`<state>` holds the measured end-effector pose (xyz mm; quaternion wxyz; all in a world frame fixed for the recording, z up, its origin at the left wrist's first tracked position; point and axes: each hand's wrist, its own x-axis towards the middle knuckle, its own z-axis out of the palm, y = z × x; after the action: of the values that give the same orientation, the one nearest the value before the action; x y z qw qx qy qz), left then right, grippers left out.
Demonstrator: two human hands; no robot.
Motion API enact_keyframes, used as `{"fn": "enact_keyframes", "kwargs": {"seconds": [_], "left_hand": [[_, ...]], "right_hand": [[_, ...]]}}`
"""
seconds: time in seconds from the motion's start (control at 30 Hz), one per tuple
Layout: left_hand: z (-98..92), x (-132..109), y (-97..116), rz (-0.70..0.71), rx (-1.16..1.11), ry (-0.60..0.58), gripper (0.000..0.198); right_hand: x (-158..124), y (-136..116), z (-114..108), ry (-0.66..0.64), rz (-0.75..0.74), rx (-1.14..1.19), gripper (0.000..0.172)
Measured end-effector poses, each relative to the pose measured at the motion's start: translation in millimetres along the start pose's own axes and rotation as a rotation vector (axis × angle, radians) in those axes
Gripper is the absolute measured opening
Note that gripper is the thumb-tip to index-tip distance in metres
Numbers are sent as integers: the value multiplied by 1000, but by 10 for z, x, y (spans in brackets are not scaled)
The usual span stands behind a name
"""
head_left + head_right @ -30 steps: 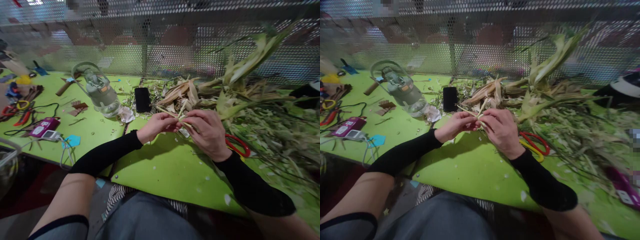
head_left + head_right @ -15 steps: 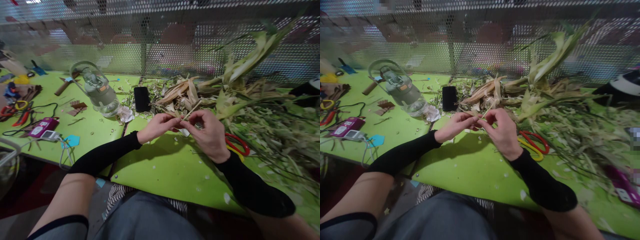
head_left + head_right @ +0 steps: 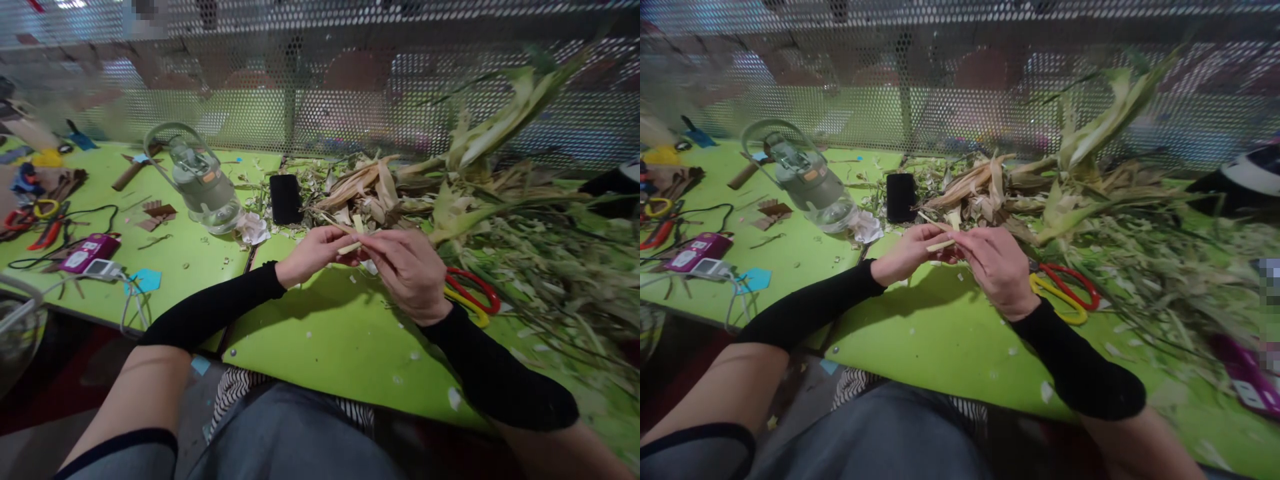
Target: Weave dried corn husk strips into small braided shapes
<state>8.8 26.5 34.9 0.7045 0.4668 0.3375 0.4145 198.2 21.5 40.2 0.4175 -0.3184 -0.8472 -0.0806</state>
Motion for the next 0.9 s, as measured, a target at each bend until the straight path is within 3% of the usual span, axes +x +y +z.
{"fn": "enact_keyframes", "kwargs": {"seconds": [0.17,0.3,0.4,0.5,0.6,0.8,0.9], "left_hand": [[-48,-18,82,4,63,-109,30],[-51,-5,26,-32,85,-92,23],[-31,9,-32,-45,98,-94,22],[2,18,-68,-67,137,-122,17],[28,20,-81,-107,163,-134,11],[39,6,-45,-134,154,-87,12],[47,3,-41,-124,157,-69,13]], "right_hand": [[15,53,-33,-72,-33,-34,22],[66,44,-88,-142,98,102,17],[97,66,-103,-178,179,171,24],[100,101,-76,-195,170,128,29],[93,113,-50,-213,157,130,21],[116,77,-85,-243,81,190,17],[109,50,-84,-284,130,214,20]]}}
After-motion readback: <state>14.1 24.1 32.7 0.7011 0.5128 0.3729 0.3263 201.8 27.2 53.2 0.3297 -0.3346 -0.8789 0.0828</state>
